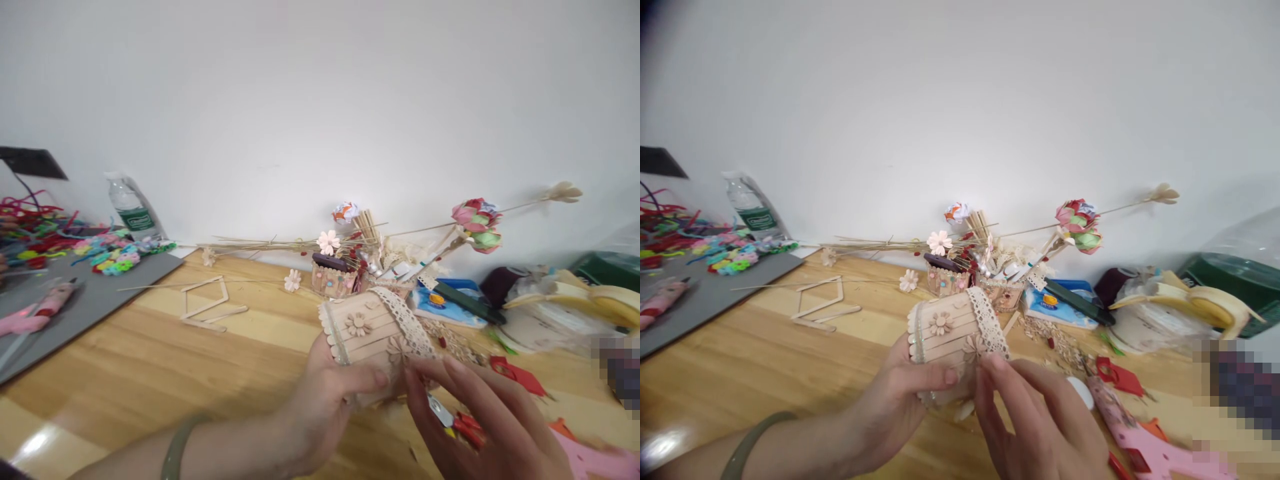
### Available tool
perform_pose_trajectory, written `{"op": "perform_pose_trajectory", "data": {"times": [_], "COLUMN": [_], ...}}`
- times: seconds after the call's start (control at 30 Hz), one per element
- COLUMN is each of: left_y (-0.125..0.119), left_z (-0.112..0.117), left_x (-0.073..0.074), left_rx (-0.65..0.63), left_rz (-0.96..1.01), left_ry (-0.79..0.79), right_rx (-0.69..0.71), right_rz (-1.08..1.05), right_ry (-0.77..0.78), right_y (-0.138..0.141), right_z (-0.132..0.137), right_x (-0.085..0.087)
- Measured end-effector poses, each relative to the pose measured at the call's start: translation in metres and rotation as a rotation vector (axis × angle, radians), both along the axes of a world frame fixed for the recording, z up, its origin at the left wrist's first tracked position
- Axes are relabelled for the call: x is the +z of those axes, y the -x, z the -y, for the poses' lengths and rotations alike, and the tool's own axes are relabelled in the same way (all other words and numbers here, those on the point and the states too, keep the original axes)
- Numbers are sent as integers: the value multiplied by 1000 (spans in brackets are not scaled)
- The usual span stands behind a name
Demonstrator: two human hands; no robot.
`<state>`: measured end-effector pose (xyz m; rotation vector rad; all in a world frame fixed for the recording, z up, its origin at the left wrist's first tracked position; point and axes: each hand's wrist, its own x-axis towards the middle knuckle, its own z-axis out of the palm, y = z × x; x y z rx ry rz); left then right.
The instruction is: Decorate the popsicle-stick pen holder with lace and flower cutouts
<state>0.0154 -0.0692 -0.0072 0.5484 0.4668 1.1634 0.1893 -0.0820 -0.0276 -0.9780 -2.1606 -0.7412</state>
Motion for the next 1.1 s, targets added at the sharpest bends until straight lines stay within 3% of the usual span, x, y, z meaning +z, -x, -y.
{"op": "perform_pose_trajectory", "data": {"times": [0.23,0.43,0.73,0.93,1.0,1.1], "left_y": [0,0,1,1,1,3], "left_z": [0,-1,-1,-1,-2,-5], "left_x": [1,-1,-1,-1,-1,-2], "left_rx": [2,-13,-35,-59,-63,-57], "left_rz": [-11,5,14,23,28,15], "left_ry": [19,-11,-14,2,8,85], "right_rx": [33,184,173,245,206,125], "right_rz": [-245,-120,-131,-358,-442,-804], "right_ry": [-5,124,90,202,289,437], "right_y": [19,3,6,7,8,8], "right_z": [-5,-7,-10,-11,-10,-11], "right_x": [13,10,13,14,15,15]}}
